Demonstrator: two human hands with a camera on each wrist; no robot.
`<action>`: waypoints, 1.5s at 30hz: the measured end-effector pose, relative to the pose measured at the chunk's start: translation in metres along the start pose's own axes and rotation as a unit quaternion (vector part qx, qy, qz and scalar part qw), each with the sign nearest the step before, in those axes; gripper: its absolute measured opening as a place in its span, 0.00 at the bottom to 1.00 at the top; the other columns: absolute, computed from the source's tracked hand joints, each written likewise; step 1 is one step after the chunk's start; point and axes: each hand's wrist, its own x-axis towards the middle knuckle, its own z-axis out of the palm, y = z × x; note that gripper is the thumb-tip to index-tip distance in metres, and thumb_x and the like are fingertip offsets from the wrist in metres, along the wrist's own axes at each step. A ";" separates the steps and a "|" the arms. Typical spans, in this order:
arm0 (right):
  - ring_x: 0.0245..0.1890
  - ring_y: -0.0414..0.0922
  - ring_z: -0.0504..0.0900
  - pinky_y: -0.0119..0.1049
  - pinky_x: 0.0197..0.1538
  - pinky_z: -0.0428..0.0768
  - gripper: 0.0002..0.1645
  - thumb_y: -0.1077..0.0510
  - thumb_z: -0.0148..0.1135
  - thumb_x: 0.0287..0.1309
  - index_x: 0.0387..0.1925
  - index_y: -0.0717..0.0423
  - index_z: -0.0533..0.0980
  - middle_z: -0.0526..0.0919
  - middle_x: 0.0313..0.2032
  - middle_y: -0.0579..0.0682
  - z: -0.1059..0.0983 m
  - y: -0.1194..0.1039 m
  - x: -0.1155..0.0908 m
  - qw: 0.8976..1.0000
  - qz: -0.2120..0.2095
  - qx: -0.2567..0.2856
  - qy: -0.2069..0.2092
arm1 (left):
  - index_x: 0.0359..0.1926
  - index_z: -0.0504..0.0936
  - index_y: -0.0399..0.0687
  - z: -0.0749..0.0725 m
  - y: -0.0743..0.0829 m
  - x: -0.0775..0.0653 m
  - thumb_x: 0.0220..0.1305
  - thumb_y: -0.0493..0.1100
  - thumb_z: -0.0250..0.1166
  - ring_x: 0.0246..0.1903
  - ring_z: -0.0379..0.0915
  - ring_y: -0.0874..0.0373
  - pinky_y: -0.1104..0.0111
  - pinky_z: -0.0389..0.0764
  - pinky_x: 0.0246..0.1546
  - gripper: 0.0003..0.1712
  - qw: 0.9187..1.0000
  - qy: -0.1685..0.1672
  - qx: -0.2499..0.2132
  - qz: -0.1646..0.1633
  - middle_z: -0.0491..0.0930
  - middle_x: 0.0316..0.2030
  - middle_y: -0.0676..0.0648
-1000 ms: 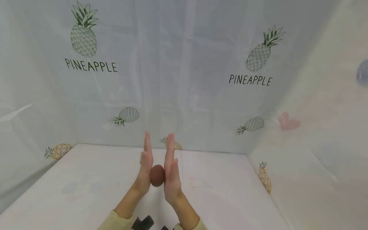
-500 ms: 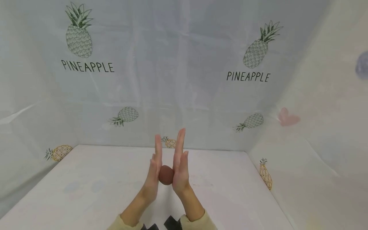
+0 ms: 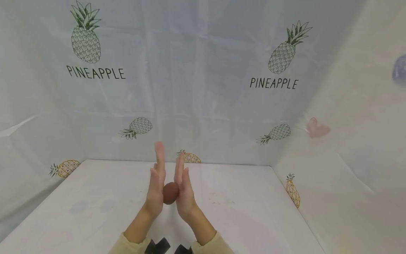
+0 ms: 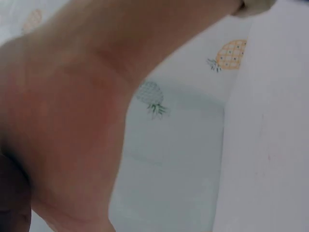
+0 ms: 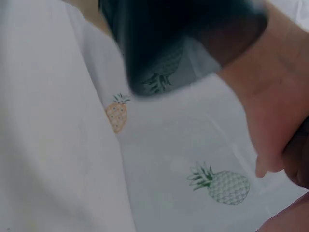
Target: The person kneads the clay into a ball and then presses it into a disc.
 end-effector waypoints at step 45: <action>0.84 0.52 0.21 0.63 0.78 0.20 0.37 0.36 0.13 0.82 0.84 0.30 0.23 0.25 0.85 0.43 -0.005 -0.009 -0.003 0.999 -0.003 0.000 0.047 | 0.85 0.25 0.66 0.010 -0.017 -0.002 0.83 0.62 0.18 0.83 0.12 0.56 0.38 0.11 0.71 0.36 0.999 0.005 0.009 -0.054 0.21 0.84 0.60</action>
